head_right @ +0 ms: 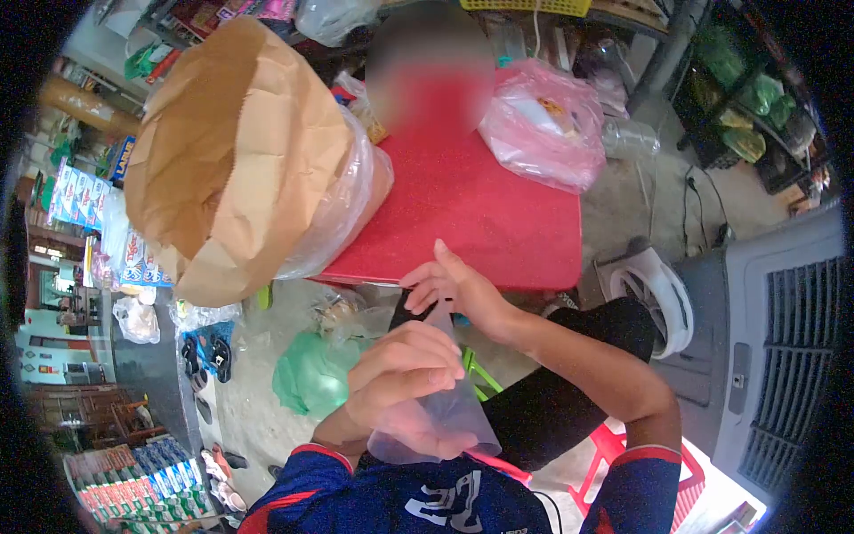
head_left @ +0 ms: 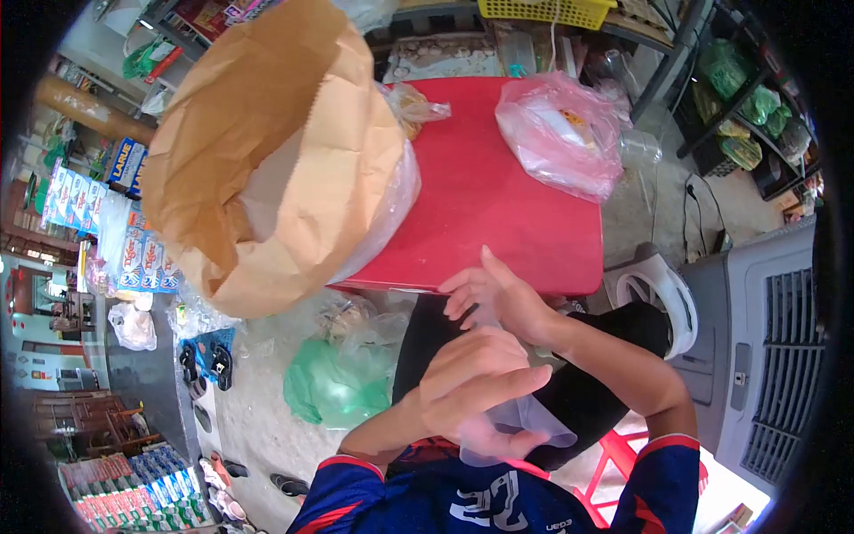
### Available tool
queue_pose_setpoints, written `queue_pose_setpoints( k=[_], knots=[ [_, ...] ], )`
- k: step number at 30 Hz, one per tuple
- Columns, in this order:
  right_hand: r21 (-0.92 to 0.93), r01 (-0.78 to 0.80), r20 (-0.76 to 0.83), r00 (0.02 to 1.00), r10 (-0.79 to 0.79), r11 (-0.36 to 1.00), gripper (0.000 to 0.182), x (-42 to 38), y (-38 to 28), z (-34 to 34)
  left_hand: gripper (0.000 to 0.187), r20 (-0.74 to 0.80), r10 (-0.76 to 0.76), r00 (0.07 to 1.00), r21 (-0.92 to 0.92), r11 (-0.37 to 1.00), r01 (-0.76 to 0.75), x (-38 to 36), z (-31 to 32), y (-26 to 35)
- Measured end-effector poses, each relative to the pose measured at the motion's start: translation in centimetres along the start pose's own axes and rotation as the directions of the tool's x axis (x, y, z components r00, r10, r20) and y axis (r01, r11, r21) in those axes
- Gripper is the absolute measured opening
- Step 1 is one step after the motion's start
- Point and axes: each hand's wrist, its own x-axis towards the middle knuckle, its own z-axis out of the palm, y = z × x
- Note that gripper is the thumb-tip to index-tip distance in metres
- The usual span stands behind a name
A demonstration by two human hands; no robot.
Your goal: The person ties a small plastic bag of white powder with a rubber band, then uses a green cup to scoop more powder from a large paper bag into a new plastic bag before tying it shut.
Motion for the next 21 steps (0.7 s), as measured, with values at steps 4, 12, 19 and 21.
queue_pose_setpoints(
  k=[4,12,19,21],
  knots=[
    [-0.160,0.099,0.001,0.995,-0.100,0.982,0.069,-0.1,-0.6,-0.4,0.071,-0.151,-0.041,0.988,-0.034,0.999,0.036,-1.2,-0.4,-0.3],
    [-0.758,0.612,0.338,0.665,-0.666,0.226,0.037,-5.8,-8.5,3.1,0.085,-0.088,-0.483,0.871,-0.375,0.826,0.420,-5.3,-5.1,-2.3],
    [-0.769,0.639,0.594,0.701,-0.395,-0.021,0.050,-6.9,-9.9,8.1,0.087,0.052,-0.562,0.825,-0.515,0.693,0.505,-7.6,-5.7,-2.7],
    [-0.776,0.628,0.606,0.716,-0.346,-0.061,0.048,-6.4,-9.8,8.8,0.089,0.110,-0.598,0.794,-0.572,0.615,0.543,-7.7,-5.7,-2.4]
  ],
)
